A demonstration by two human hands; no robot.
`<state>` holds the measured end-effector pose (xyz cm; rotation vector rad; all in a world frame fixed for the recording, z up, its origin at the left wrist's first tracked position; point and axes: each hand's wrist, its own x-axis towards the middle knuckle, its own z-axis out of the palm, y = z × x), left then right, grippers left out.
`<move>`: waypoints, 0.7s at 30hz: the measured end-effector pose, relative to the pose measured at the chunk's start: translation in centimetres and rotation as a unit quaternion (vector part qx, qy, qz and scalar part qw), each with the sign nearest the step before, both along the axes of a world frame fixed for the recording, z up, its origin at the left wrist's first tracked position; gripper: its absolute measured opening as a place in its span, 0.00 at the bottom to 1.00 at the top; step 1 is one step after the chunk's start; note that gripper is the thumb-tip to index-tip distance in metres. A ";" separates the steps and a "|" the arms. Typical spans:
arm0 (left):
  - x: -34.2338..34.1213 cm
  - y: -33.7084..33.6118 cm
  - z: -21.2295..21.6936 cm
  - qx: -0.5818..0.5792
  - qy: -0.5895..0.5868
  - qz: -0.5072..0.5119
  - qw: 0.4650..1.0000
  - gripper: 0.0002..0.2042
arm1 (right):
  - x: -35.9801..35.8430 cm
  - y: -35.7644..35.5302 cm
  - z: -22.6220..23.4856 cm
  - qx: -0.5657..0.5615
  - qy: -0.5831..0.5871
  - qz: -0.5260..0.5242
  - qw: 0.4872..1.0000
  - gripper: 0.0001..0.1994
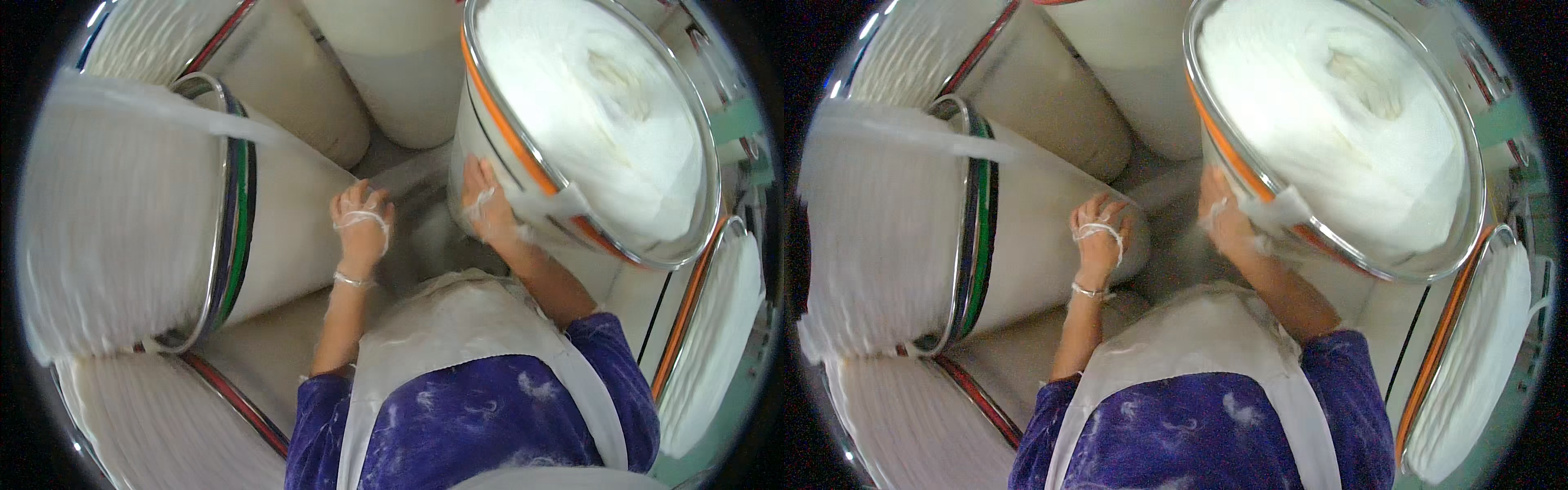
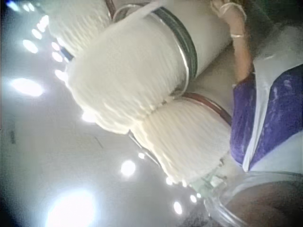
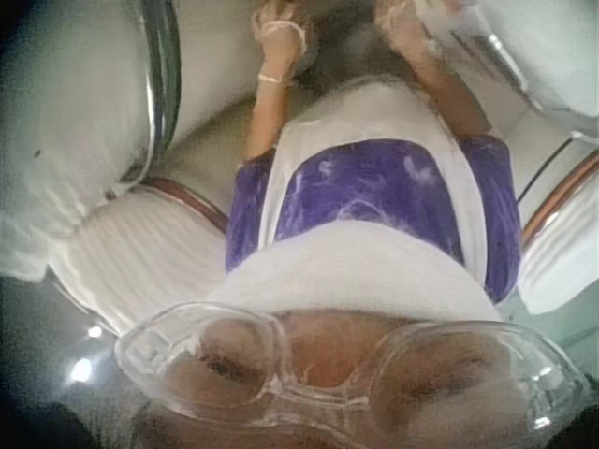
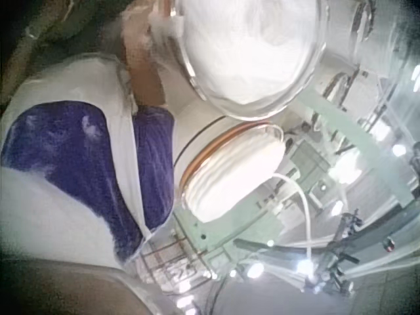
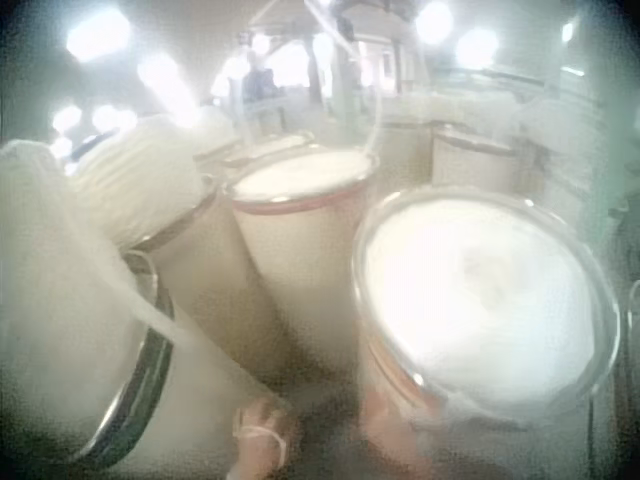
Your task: The person removes metal lids from large white cylindrical containers and pulls out white fibrous textile material. They walk between rows of containers, open several, and repeatedly pull and arrange the white material inside each container.
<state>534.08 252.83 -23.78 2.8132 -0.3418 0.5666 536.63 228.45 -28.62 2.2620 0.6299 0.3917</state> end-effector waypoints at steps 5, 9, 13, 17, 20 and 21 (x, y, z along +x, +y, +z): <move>2.0 -0.2 -3.6 0.005 0.111 0.040 0.993 0.14 | 4.1 -2.1 0.3 0.186 0.053 -0.071 0.978 0.19; 8.1 -3.6 -6.1 -0.031 0.190 -0.013 0.981 0.15 | 8.0 -3.8 0.4 0.440 0.000 -0.003 0.898 0.13; 17.4 -6.7 -8.9 0.005 0.322 -0.027 0.946 0.17 | 11.2 -4.6 0.7 0.415 0.013 -0.011 0.909 0.11; 28.9 -6.4 -11.4 0.044 0.417 0.025 0.907 0.16 | 13.6 -4.7 2.0 0.411 0.010 -0.040 0.911 0.10; 35.6 -4.3 -11.7 0.105 0.404 0.056 0.907 0.16 | 14.9 -4.5 3.6 0.449 0.087 -0.064 0.887 0.10; 37.9 -2.8 -11.4 0.156 0.380 0.048 0.911 0.17 | 15.0 -4.3 4.0 0.445 0.091 -0.066 0.889 0.10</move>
